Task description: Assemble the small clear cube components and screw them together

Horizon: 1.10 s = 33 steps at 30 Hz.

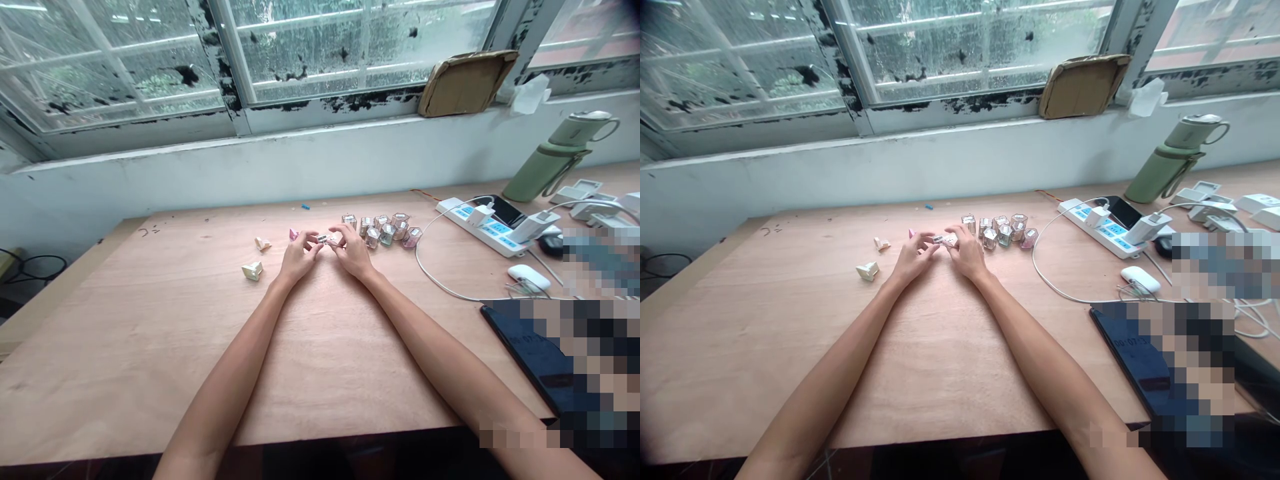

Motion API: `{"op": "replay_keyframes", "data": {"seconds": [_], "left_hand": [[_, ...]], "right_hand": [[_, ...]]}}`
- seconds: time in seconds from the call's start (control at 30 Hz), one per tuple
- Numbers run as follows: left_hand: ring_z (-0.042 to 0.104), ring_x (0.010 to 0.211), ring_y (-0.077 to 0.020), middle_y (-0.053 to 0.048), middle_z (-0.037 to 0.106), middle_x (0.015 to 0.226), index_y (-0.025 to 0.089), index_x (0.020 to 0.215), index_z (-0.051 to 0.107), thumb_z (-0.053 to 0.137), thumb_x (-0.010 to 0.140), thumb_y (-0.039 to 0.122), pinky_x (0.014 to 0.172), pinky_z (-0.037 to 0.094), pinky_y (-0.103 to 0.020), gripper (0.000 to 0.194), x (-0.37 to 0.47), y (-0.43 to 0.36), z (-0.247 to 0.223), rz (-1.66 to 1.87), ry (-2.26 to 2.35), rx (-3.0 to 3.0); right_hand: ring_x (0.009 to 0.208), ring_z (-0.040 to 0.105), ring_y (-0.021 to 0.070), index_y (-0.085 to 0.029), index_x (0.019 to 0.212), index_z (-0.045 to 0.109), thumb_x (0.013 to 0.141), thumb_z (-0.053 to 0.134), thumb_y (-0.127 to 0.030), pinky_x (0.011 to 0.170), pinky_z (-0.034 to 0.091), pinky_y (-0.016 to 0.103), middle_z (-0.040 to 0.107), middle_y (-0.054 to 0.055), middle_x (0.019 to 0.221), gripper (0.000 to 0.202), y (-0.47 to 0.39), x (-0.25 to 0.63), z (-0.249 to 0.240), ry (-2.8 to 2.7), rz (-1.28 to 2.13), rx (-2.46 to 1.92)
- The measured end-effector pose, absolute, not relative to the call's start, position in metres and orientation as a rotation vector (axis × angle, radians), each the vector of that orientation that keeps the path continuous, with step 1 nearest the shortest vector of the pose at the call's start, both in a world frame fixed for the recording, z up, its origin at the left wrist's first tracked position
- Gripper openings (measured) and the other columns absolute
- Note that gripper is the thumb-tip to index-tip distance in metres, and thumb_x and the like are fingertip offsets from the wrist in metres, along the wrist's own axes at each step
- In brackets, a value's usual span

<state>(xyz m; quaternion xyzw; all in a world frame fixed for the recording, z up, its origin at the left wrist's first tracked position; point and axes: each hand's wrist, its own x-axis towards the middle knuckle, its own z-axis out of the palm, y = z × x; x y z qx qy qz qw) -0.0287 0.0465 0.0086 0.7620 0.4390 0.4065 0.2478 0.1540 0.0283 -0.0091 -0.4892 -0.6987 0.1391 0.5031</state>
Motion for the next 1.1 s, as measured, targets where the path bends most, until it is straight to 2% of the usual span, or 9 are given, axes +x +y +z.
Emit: {"op": "replay_keyframes", "data": {"seconds": [0.27, 0.63, 1.1], "left_hand": [[0.069, 0.077, -0.0154, -0.006, 0.074, 0.105, 0.020, 0.118, 0.062, 0.066, 0.091, 0.029, 0.077, 0.054, -0.030, 0.029, -0.0307, 0.0497, 0.0055, 1.090, 1.134, 2.103], [0.071, 0.084, -0.0177, -0.004, 0.075, 0.107, 0.023, 0.115, 0.063, 0.067, 0.091, 0.026, 0.079, 0.055, -0.032, 0.025, -0.0303, 0.0484, 0.0054, 1.076, 1.117, 2.171], [0.072, 0.084, -0.0174, -0.004, 0.075, 0.104, 0.023, 0.114, 0.063, 0.066, 0.091, 0.027, 0.077, 0.054, -0.031, 0.023, -0.0304, 0.0474, 0.0053, 1.077, 1.126, 2.182]], "right_hand": [[0.072, 0.065, 0.0183, -0.021, 0.123, 0.066, 0.097, 0.059, -0.039, 0.075, 0.051, 0.033, 0.072, 0.008, 0.117, 0.032, 0.0286, 0.1534, -0.0096, -1.711, 0.358, -1.173], [0.073, 0.066, 0.0191, -0.024, 0.106, 0.070, 0.097, 0.058, -0.043, 0.068, 0.044, 0.030, 0.076, 0.004, 0.102, 0.024, 0.0251, 0.1527, -0.0057, -1.743, 0.367, -1.232], [0.074, 0.066, 0.0195, -0.025, 0.105, 0.070, 0.096, 0.059, -0.043, 0.068, 0.044, 0.030, 0.077, 0.003, 0.101, 0.023, 0.0252, 0.1533, -0.0048, -1.749, 0.376, -1.245]]}}
